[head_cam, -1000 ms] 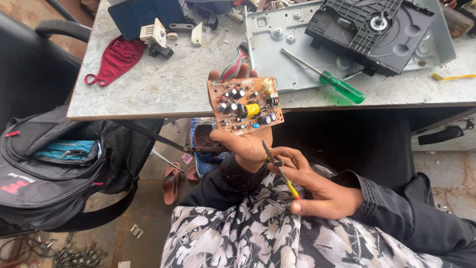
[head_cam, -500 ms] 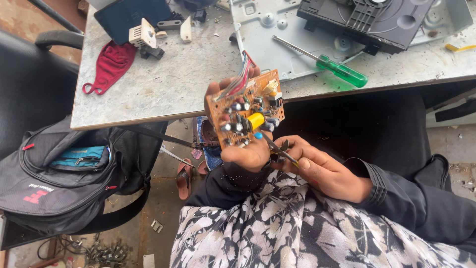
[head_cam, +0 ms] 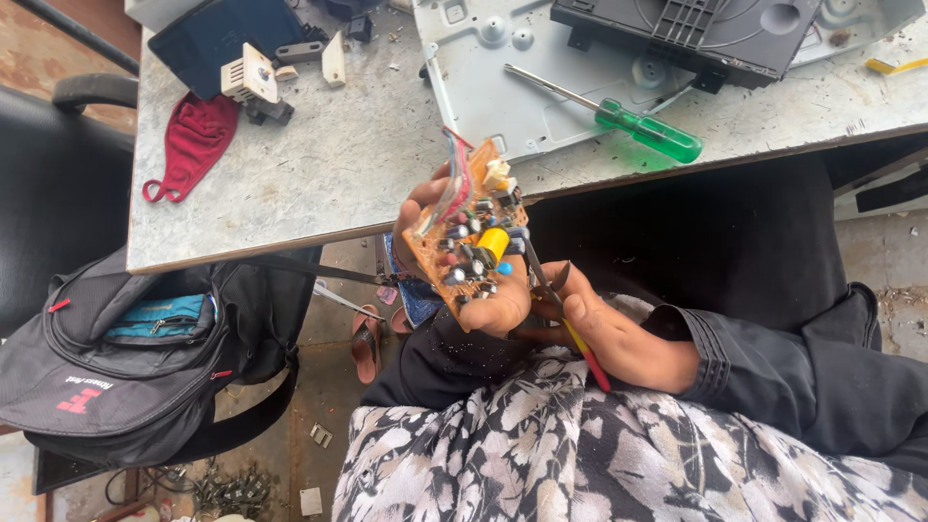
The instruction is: The person holds a circuit board and uses pliers to remove components from it. They repeatedly grip and pull parts off the board, occasionally dropping them onto the workbench.
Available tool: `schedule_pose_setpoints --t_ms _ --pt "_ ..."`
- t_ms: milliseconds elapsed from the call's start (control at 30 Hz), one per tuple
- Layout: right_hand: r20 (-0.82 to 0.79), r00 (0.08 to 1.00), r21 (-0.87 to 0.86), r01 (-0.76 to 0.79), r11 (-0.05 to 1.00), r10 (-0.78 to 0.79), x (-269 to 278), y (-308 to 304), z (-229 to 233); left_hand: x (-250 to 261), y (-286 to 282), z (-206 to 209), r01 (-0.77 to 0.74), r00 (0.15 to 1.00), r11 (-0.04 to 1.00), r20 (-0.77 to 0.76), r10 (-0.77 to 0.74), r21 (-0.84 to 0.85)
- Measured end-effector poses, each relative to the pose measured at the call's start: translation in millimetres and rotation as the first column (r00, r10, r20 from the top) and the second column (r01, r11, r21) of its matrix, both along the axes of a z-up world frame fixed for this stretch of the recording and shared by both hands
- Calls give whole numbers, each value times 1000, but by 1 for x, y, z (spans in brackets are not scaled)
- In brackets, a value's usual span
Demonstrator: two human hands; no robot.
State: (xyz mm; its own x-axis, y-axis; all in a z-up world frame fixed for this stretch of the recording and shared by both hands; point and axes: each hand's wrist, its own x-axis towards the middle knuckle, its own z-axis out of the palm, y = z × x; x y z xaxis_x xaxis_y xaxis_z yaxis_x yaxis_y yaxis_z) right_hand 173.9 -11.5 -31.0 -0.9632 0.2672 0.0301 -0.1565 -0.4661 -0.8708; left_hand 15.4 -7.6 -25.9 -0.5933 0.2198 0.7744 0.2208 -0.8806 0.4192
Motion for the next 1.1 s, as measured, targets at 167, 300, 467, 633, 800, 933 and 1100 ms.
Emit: schedule_pose_setpoints --t_ms 167,300,467,633,800,933,1100 --pt "19 994 256 -111 960 110 4 2 8 0 -6 11 98 978 995 189 -91 -27" --pt "95 972 406 -234 884 213 8 7 20 -12 -12 30 300 901 952 309 -305 65" --pt "85 953 518 -293 804 292 2 15 26 -11 -20 48 505 753 856 427 -502 115" --pt "77 899 470 -413 780 430 2 26 21 -14 -24 56 609 599 776 543 -588 168" --pt "20 940 536 -296 791 339 1 27 14 -13 -23 58 610 560 774 600 -572 169" --pt "13 977 427 -199 882 214 9 35 13 -23 -28 62 629 544 754 586 -601 189" --pt "-137 947 112 -277 954 291 28 50 25 -39 -34 68 602 589 778 557 -585 180"
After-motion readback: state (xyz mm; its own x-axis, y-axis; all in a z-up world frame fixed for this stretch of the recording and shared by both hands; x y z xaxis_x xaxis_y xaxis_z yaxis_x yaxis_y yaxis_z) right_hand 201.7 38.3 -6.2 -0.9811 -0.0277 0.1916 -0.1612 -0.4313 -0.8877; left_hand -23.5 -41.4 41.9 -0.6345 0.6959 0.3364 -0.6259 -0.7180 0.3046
